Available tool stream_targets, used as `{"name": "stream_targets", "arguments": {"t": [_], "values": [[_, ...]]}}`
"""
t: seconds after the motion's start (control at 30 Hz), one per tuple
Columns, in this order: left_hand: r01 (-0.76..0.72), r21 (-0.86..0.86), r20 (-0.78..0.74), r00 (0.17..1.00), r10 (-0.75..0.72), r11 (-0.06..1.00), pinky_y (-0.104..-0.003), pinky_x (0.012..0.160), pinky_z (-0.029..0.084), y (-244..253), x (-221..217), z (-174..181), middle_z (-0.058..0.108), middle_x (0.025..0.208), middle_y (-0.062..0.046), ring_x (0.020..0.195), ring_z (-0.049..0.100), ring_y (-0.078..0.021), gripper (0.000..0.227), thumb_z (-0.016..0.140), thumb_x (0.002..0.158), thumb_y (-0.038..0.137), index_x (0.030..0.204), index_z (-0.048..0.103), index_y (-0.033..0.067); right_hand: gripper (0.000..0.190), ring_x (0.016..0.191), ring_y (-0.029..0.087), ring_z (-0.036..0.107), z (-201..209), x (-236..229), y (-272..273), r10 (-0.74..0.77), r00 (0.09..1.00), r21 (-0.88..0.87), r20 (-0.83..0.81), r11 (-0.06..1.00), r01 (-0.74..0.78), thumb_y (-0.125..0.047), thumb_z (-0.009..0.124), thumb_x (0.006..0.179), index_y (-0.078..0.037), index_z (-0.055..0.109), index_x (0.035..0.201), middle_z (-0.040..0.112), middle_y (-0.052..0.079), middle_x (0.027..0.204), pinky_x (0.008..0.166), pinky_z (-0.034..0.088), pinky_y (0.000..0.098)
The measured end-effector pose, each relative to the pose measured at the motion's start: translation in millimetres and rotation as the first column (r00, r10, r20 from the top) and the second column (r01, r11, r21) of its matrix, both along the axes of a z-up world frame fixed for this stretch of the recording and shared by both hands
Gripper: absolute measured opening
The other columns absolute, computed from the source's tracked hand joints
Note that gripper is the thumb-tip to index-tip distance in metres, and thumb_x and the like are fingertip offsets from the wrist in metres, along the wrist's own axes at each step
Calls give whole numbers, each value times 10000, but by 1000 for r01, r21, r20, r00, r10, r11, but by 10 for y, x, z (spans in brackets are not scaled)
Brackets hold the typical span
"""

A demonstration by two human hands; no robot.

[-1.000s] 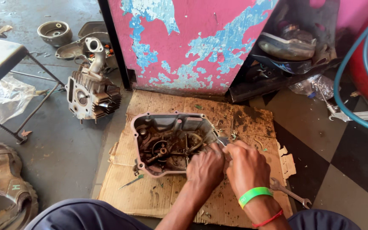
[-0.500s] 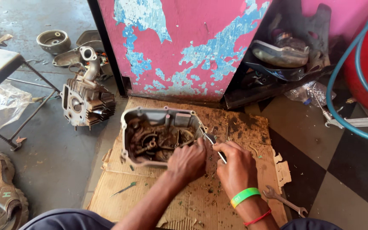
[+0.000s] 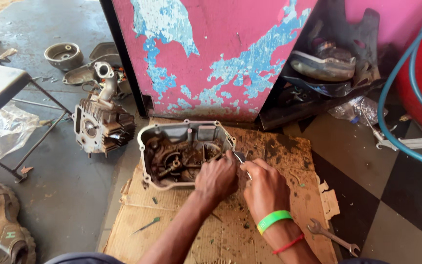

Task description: The person scrapes residue from the mating surface of a motorcycle engine case using a metal tool.

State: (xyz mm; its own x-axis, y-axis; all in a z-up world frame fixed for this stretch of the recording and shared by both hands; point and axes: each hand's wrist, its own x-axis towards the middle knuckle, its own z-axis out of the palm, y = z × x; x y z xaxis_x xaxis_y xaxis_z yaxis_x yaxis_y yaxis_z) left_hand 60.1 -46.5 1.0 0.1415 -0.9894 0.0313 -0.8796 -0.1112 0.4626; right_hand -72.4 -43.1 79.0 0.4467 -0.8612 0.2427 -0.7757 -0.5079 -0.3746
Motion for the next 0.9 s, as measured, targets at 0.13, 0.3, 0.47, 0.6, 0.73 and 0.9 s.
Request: {"name": "stream_targets", "arguments": {"t": [0.13, 0.3, 0.47, 0.6, 0.73, 0.9], "values": [[121, 49, 55, 991, -123, 991, -537, 705, 561, -167, 297, 44, 720, 836, -267, 797, 707, -456, 489, 616, 806, 133, 1225, 499, -92, 332, 901, 381, 684, -6, 136, -107, -35, 998, 28, -43, 999, 36, 80, 649, 752, -93, 750, 1017, 708, 93, 1015, 756, 549, 485], [142, -29, 56, 988, -141, 989, -540, 731, 553, -260, 405, 25, 715, 834, -265, 822, 706, -450, 470, 663, 772, 133, 1171, 535, -78, 391, 918, 386, 682, 9, 236, -200, -52, 999, 37, -3, 998, 52, 89, 642, 733, -110, 759, 1049, 712, 86, 1031, 764, 554, 492], [114, -76, 6, 993, -114, 991, -529, 727, 562, -363, 373, -50, 715, 823, -253, 822, 707, -440, 339, 715, 740, 115, 1020, 622, -52, 331, 954, 389, 679, -25, 366, -332, -79, 990, -6, -116, 997, 79, 72, 636, 778, -105, 761, 1028, 706, 97, 1054, 786, 554, 502], [95, -24, -32, 995, -95, 995, -510, 757, 580, -406, 338, -25, 722, 880, -245, 854, 724, -426, 243, 703, 738, 80, 956, 663, -21, 371, 961, 365, 699, -35, 428, -475, -101, 985, 8, -139, 995, 103, 89, 625, 781, -117, 762, 1057, 713, 81, 1085, 810, 570, 475], [114, 8, -19, 993, -114, 993, -500, 775, 581, -358, 325, 11, 727, 896, -243, 878, 727, -419, 249, 722, 727, 74, 953, 673, -19, 407, 952, 350, 704, -33, 312, -391, -87, 993, 48, -79, 995, 91, 87, 655, 745, -123, 767, 1075, 722, 57, 1101, 812, 570, 464], [123, 23, -23, 992, -123, 992, -487, 752, 592, -356, 332, 33, 728, 909, -240, 873, 728, -417, 312, 737, 708, 55, 997, 656, -30, 419, 958, 350, 697, -24, 337, -340, -116, 984, 91, -133, 988, 129, 79, 669, 754, -138, 763, 1099, 717, 42, 1139, 816, 559, 477]]}}
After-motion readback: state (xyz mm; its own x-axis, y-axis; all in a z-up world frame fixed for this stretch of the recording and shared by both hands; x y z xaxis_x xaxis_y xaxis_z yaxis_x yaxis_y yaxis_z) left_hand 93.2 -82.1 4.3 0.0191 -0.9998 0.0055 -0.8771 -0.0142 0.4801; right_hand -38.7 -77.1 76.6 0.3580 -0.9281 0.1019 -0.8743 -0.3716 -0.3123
